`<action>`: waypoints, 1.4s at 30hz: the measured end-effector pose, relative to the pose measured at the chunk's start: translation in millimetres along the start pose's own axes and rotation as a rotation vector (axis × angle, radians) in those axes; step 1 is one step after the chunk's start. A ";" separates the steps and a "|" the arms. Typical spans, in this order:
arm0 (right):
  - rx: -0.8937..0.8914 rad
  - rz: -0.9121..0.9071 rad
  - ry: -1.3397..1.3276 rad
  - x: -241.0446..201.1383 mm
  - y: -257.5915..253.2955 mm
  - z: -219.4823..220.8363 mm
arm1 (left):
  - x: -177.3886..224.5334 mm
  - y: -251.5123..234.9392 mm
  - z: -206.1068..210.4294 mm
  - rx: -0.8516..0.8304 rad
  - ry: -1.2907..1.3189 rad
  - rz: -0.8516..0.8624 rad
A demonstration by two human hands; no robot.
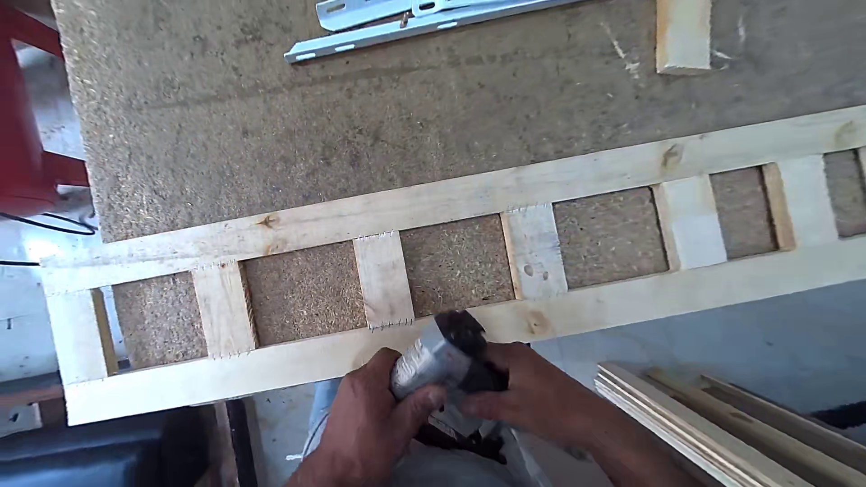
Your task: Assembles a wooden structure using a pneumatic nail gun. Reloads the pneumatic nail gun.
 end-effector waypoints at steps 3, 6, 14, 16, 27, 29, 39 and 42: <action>0.109 0.097 0.195 19.5 -12.1 24.7 | 9.7 12.8 -0.2 -0.071 0.104 -0.353; 0.211 0.007 0.137 33.3 -24.2 55.4 | 16.1 29.6 -8.8 -0.114 0.255 -0.556; -0.159 -0.187 -0.620 14.4 -34.5 87.4 | 25.4 52.8 -48.1 0.100 0.773 -0.199; -0.155 -0.139 -0.586 16.7 -43.0 94.0 | 6.5 55.5 -50.5 0.193 0.689 -0.179; -0.194 -0.344 -1.010 -9.4 -9.8 82.2 | -93.3 94.0 -51.2 -0.008 0.217 -0.394; -0.234 -0.279 -0.991 -2.9 -21.0 88.7 | -98.8 94.6 -48.6 -0.038 0.163 -0.385; -0.163 -0.169 -0.941 17.5 -31.7 104.2 | -110.3 94.1 -53.9 -0.164 -0.001 -0.334; -0.162 -0.297 -0.903 0.7 -13.3 101.2 | -111.0 91.7 -54.8 -0.174 -0.034 -0.345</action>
Point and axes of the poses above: each hand's wrist, its own y-axis away from the middle knuckle, its own z-axis out of the palm, x = y × z, the point moved 2 cm from there along -y, towards the middle knuckle, and after that the axes turned 8 degrees about z, right-handed, at the moved point
